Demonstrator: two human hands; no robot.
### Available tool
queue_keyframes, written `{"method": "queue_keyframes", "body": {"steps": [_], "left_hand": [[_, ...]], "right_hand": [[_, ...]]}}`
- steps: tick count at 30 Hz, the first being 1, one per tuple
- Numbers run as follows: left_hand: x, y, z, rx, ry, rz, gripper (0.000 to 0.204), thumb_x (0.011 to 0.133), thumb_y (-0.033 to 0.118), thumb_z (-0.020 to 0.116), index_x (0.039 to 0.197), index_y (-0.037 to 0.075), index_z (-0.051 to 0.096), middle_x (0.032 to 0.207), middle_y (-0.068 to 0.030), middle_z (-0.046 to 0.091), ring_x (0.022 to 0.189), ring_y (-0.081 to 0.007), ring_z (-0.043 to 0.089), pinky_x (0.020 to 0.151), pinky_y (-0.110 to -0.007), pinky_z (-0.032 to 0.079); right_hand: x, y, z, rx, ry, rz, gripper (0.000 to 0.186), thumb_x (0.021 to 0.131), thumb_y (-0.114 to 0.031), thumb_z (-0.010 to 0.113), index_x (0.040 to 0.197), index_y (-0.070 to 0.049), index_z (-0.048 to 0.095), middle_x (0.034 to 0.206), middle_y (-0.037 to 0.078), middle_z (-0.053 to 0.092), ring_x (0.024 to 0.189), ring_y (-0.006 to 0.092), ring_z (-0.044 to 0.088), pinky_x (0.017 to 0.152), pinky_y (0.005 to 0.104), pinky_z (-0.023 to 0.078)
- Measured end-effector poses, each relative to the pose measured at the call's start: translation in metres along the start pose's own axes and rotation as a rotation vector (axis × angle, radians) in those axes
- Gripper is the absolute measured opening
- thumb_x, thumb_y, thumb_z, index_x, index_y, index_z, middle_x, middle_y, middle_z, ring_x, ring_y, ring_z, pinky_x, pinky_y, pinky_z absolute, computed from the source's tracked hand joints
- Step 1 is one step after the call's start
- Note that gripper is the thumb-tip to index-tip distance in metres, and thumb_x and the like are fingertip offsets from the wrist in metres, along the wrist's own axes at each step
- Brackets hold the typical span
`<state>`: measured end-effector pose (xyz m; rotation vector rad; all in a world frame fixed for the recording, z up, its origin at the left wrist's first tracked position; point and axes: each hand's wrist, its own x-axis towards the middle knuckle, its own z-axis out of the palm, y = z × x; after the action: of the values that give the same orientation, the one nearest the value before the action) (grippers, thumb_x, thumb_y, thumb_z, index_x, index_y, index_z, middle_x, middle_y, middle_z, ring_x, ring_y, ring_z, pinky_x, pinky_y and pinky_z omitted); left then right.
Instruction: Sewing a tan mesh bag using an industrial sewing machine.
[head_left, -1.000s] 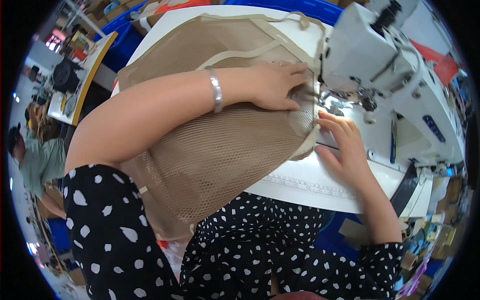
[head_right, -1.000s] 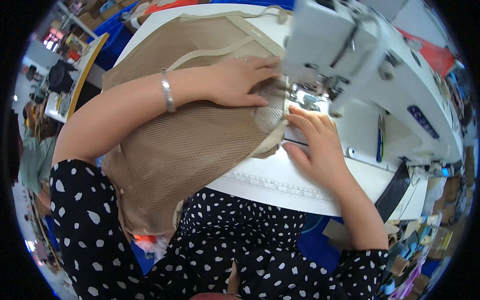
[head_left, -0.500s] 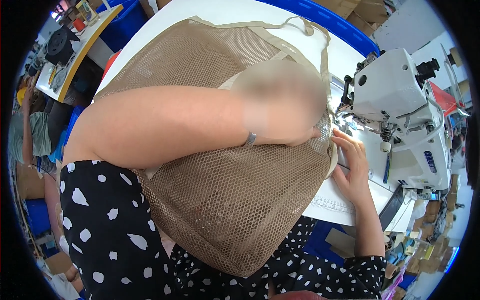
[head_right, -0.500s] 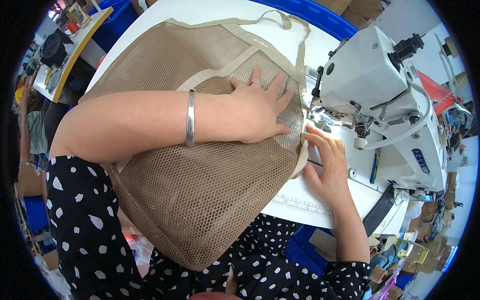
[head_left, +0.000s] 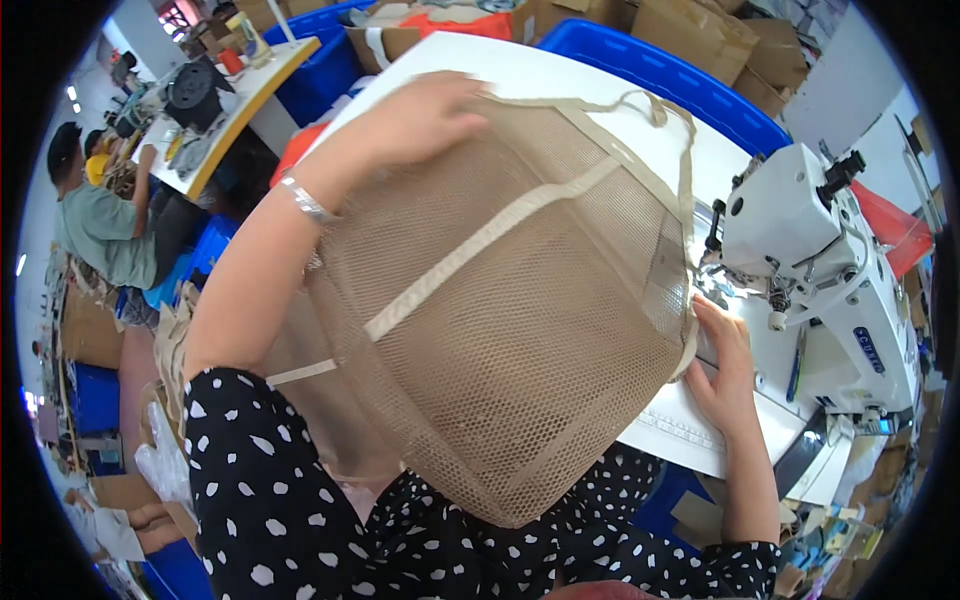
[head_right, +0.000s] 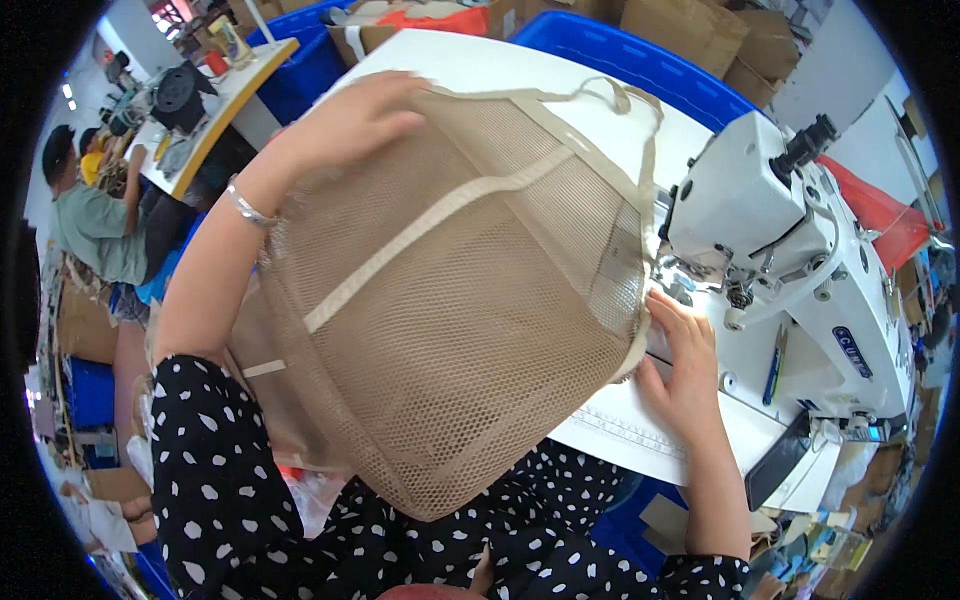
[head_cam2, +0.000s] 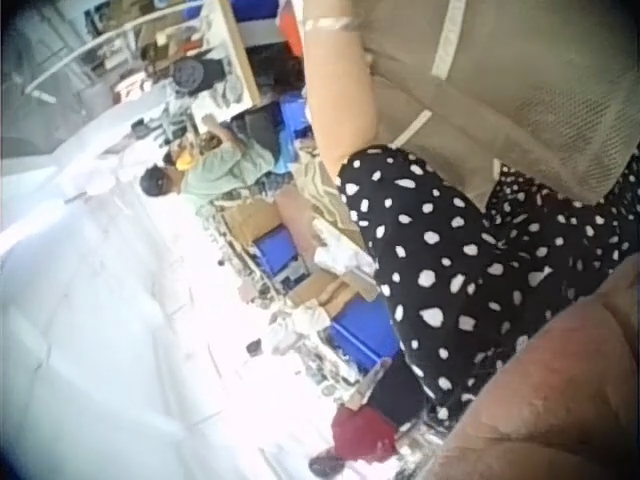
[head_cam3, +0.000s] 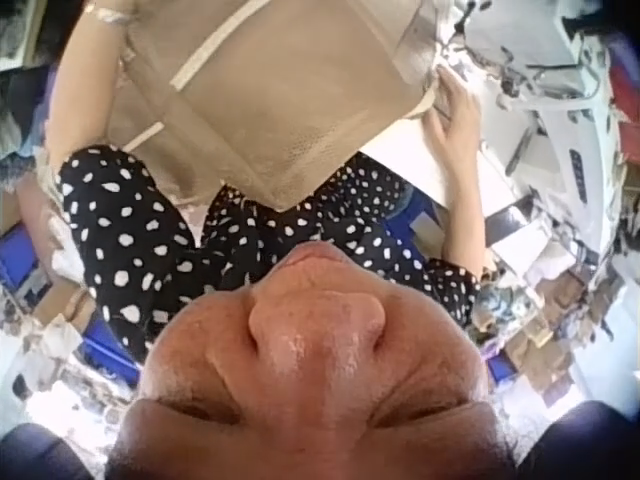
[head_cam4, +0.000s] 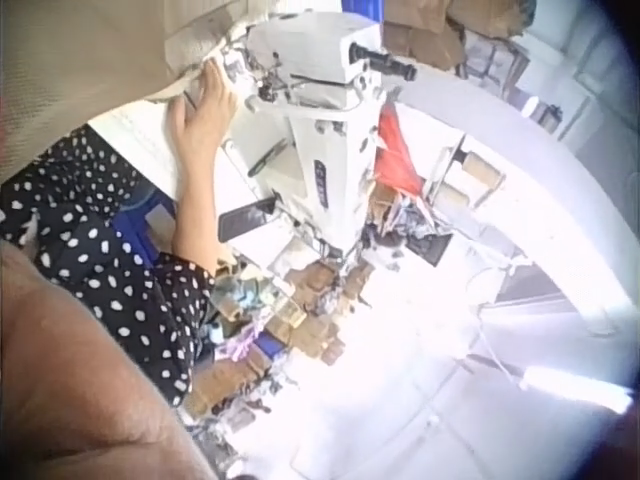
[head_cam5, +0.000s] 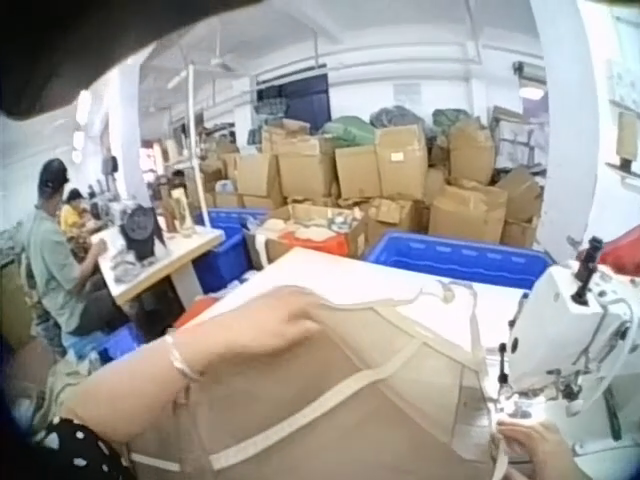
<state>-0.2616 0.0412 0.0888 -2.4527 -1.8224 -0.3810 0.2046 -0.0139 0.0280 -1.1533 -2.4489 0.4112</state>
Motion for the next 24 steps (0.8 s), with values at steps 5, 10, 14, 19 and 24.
{"method": "queue_keyframes", "body": {"steps": [5,10,14,19,24], "left_hand": [[-0.123,-0.113,-0.003,-0.426,-0.034,-0.703,0.065,0.102,0.052,0.055,0.143,0.002,0.054,0.143,-0.0201,0.058,0.139,-0.0302,0.050,0.116,-0.038,0.036],[-0.168,-0.049,-0.001,-0.927,0.094,-0.804,0.067,0.100,0.054,0.058,0.140,0.001,0.058,0.144,-0.0135,0.058,0.127,-0.0229,0.059,0.109,-0.035,0.044],[-0.188,-0.042,-0.007,-1.748,0.221,-0.728,0.057,0.104,0.045,0.055,0.142,0.002,0.055,0.139,-0.0146,0.061,0.121,-0.0220,0.063,0.102,-0.035,0.051],[-0.122,-0.017,-0.011,-1.573,0.305,-0.309,0.059,0.102,0.032,0.059,0.151,0.002,0.044,0.155,-0.0156,0.046,0.135,-0.0272,0.052,0.110,-0.037,0.044],[-0.068,-0.040,0.042,-0.857,0.162,-0.582,0.090,0.094,0.032,0.072,0.163,0.010,0.020,0.153,-0.0194,0.044,0.137,-0.0316,0.047,0.108,-0.041,0.045]], "right_hand": [[-0.007,-0.003,-0.004,-0.223,0.084,-0.422,0.076,0.069,-0.004,0.069,0.142,-0.017,0.053,0.151,0.013,0.050,0.132,0.0330,0.052,0.113,0.0509,0.038],[0.003,-0.048,-0.002,-0.251,-0.077,-0.650,0.076,0.068,-0.017,0.082,0.140,-0.021,0.056,0.149,0.011,0.054,0.134,0.0288,0.054,0.110,0.0477,0.043],[0.021,-0.044,0.019,0.112,-0.019,-0.401,0.043,0.079,-0.015,0.075,0.122,-0.009,0.069,0.126,0.014,0.068,0.115,0.0298,0.066,0.100,0.0407,0.051],[0.029,0.020,0.030,1.017,0.285,0.467,0.042,0.101,-0.026,0.064,0.134,-0.001,0.058,0.129,0.009,0.064,0.117,0.0229,0.062,0.099,0.0367,0.051],[0.055,-0.041,0.014,1.311,0.411,0.572,0.068,0.100,-0.045,0.064,0.149,-0.003,0.042,0.142,0.008,0.055,0.129,0.0256,0.053,0.109,0.0439,0.045]]}}
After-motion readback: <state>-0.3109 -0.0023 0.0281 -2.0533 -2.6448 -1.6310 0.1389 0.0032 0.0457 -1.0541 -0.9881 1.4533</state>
